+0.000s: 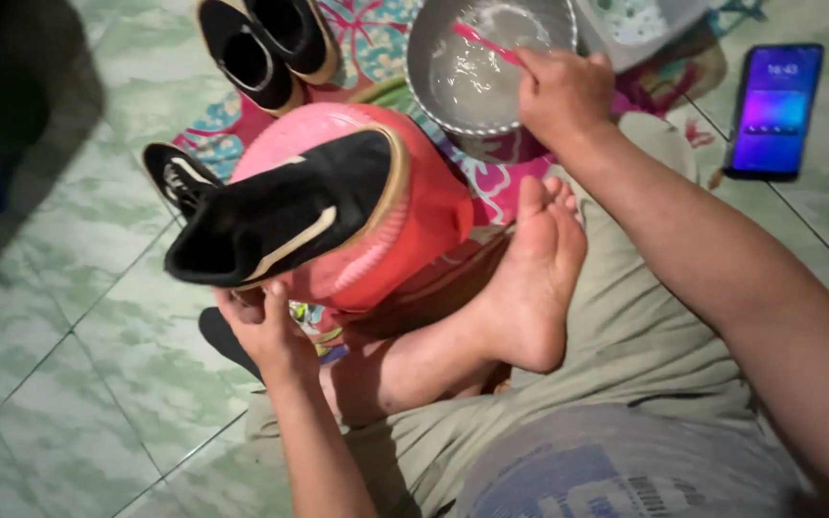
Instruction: Cleaning the sole and upper of a black sneaker using a toothbrush and soapy water.
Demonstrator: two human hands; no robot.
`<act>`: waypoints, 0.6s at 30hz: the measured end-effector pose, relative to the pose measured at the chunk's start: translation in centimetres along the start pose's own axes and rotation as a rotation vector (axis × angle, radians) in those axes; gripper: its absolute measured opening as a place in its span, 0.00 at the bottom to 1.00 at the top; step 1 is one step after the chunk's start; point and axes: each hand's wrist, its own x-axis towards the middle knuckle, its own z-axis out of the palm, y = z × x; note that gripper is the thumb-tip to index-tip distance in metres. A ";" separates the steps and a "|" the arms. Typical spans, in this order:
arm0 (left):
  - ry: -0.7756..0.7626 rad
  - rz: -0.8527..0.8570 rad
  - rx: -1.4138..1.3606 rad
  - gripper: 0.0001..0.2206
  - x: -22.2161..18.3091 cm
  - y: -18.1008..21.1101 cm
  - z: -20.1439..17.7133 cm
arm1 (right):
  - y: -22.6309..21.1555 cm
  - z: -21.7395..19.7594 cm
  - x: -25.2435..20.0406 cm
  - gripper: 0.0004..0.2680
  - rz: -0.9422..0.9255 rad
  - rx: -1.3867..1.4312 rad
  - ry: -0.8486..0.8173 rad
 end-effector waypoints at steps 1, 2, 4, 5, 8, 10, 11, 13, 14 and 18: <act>0.010 -0.012 -0.119 0.34 0.6 0.6 0.4 | 0.1 0.3 -0.2 0.08 0.033 -0.001 -0.064; 0.011 -0.029 -0.240 0.34 1.3 1.1 1.0 | 0.5 0.4 -0.5 0.08 0.072 -0.009 -0.131; -0.026 -0.035 -0.290 0.33 2.4 1.1 0.8 | 0.8 0.8 -0.6 0.08 0.103 0.010 -0.168; -0.061 -0.050 -0.338 0.31 2.8 1.0 0.7 | 0.9 1.0 -0.9 0.08 0.134 0.029 -0.215; -0.076 -0.113 -0.369 0.30 4.4 -0.4 -0.9 | 0.7 0.7 -0.6 0.09 0.124 0.043 -0.224; 0.057 -0.038 -0.322 0.29 5.4 -3.2 -2.5 | 1.6 2.8 -1.2 0.11 0.198 0.054 -0.364; 0.190 0.026 -0.275 0.28 6.0 -4.6 -3.3 | 2.1 3.8 -1.5 0.13 0.273 0.061 -0.512; 0.210 0.074 -0.268 0.27 6.4 -2.8 -2.2 | 1.7 3.5 -1.1 0.14 0.282 0.072 -0.528; 0.233 0.113 -0.264 0.26 6.5 -2.0 -1.6 | 1.6 3.2 -1.2 0.14 0.289 0.078 -0.552; 0.280 0.153 -0.405 0.26 6.8 2.6 2.7 | 1.4 3.7 -1.6 0.14 0.311 0.124 -0.569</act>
